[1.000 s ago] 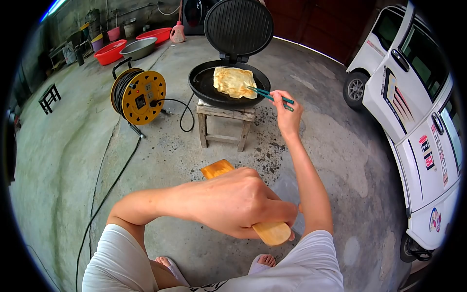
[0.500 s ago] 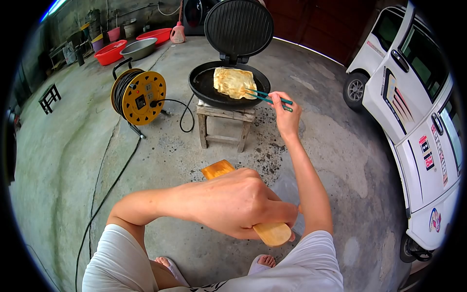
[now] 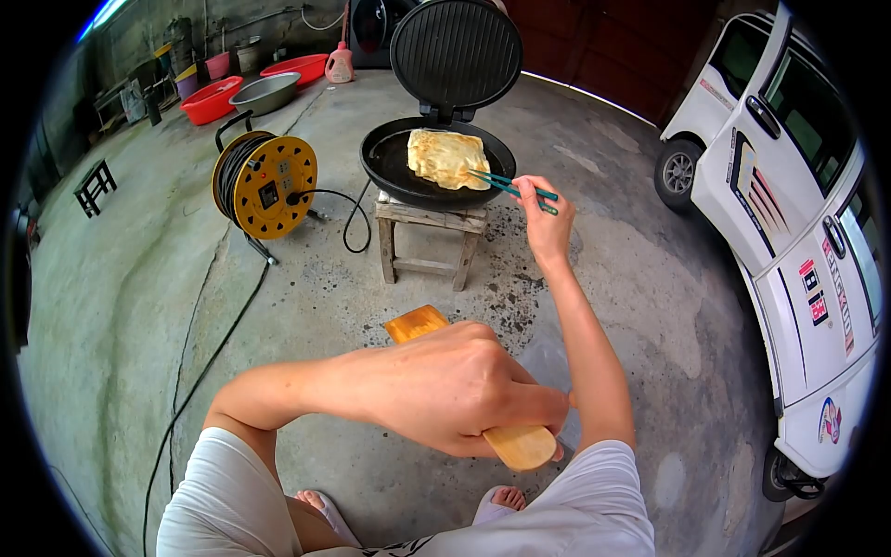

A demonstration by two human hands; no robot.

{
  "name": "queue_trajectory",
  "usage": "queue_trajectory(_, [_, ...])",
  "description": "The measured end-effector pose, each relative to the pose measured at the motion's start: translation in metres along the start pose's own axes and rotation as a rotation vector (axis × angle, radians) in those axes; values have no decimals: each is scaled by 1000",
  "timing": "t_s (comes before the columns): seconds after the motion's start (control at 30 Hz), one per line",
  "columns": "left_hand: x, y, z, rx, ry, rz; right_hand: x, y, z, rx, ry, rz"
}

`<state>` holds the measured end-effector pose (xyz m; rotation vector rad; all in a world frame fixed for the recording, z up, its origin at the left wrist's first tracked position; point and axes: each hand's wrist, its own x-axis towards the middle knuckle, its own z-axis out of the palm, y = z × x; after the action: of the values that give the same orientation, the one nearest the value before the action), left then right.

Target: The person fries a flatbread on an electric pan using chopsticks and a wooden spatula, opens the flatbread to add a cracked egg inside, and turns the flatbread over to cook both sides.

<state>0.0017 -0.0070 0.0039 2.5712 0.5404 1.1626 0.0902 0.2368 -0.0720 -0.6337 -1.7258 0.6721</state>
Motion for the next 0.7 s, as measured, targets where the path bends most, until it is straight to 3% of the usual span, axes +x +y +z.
queue_trajectory(0.7, [1,2,-2,-22,-11,-10,0,1,-1,-24,3,-11])
